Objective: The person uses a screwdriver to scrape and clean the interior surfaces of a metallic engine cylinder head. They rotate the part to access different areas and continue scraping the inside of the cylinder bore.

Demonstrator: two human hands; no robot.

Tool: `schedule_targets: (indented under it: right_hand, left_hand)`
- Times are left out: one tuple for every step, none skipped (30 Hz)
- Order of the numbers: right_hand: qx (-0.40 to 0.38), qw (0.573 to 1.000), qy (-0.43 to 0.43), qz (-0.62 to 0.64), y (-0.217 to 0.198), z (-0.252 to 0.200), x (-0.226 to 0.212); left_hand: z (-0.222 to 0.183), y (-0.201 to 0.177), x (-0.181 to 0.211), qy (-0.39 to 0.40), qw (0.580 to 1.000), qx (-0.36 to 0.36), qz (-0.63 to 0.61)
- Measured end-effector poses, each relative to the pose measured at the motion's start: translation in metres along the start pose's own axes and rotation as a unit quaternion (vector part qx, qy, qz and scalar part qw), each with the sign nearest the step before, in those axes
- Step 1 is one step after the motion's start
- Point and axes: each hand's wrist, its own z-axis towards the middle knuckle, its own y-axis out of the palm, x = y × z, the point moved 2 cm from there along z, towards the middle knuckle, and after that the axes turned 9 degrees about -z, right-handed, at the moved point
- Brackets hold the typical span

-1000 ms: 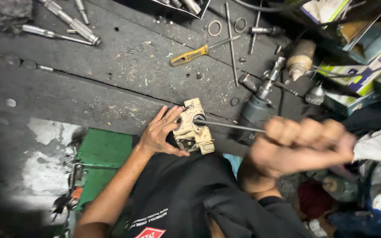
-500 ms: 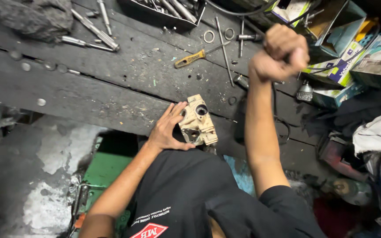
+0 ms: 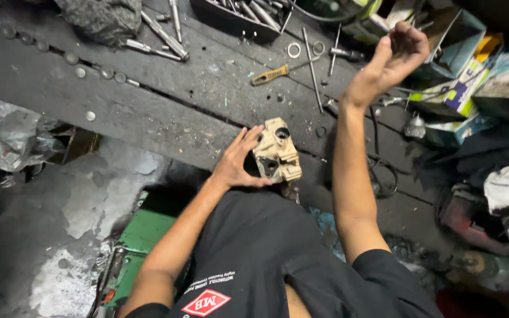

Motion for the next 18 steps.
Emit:
schedule_targets:
  right_hand:
    - [-0.022,1.000,0.016,0.014,-0.014,-0.006,-0.006]
    - [-0.043,0.998,0.031,0.028,-0.029,-0.013,-0.013]
    - [-0.065,0.996,0.044,0.044,-0.042,-0.019,-0.018]
    - [-0.086,0.994,0.063,0.025,-0.056,-0.026,-0.023]
    - [-0.107,0.991,0.083,0.007,-0.070,-0.034,-0.027]
    - [-0.128,0.986,0.104,-0.010,-0.084,-0.043,-0.030]
    - [-0.136,0.981,0.140,-0.018,-0.096,-0.054,-0.031]
    - [-0.144,0.973,0.176,-0.026,-0.109,-0.065,-0.032]
    - [-0.173,0.965,0.191,-0.055,-0.121,-0.077,-0.034]
    - [-0.203,0.954,0.205,-0.083,-0.132,-0.089,-0.035]
    - [-0.223,0.947,0.207,-0.103,-0.142,-0.102,-0.037]
    - [-0.243,0.939,0.208,-0.123,-0.150,-0.116,-0.041]
    - [-0.261,0.923,0.239,-0.151,-0.158,-0.130,-0.044]
    - [-0.279,0.904,0.270,-0.178,-0.164,-0.144,-0.048]
    - [-0.327,0.888,0.248,-0.207,-0.168,-0.157,-0.054]
    - [-0.374,0.868,0.226,-0.235,-0.171,-0.169,-0.061]
    - [-0.414,0.841,0.250,-0.241,-0.173,-0.181,-0.067]
    - [-0.453,0.812,0.273,-0.245,-0.174,-0.192,-0.073]
  left_hand:
    - [-0.001,0.000,-0.001,-0.002,1.000,-0.002,-0.002]
    - [-0.003,0.001,-0.001,-0.004,1.000,-0.004,-0.003]
    - [-0.002,0.001,-0.001,-0.003,1.000,-0.004,-0.004]
    - [-0.002,0.002,-0.001,-0.004,1.000,-0.004,-0.006]
    - [-0.002,0.002,0.000,-0.006,1.000,-0.003,-0.007]
    - [-0.003,0.002,0.002,-0.008,1.000,-0.001,-0.008]
    - [-0.003,0.002,0.005,-0.028,0.999,0.004,-0.031]
    - [-0.003,0.003,0.008,-0.049,0.997,0.010,-0.053]
    - [-0.001,0.004,0.012,-0.069,0.995,0.014,-0.076]
    - [0.001,0.004,0.017,-0.081,0.994,0.033,-0.067]
    - [0.003,0.005,0.023,-0.091,0.993,0.049,-0.059]
    - [0.006,0.005,0.029,-0.101,0.991,0.065,-0.051]
    - [0.010,0.004,0.036,-0.094,0.994,0.053,-0.008]
    - [0.013,0.001,0.044,-0.086,0.995,0.040,0.035]
    - [0.017,-0.002,0.051,-0.077,0.994,0.027,0.077]
    - [0.022,-0.005,0.058,-0.073,0.992,0.009,0.103]
    - [0.026,-0.008,0.064,-0.070,0.989,-0.009,0.128]
    - [0.031,-0.009,0.070,-0.066,0.986,-0.026,0.154]
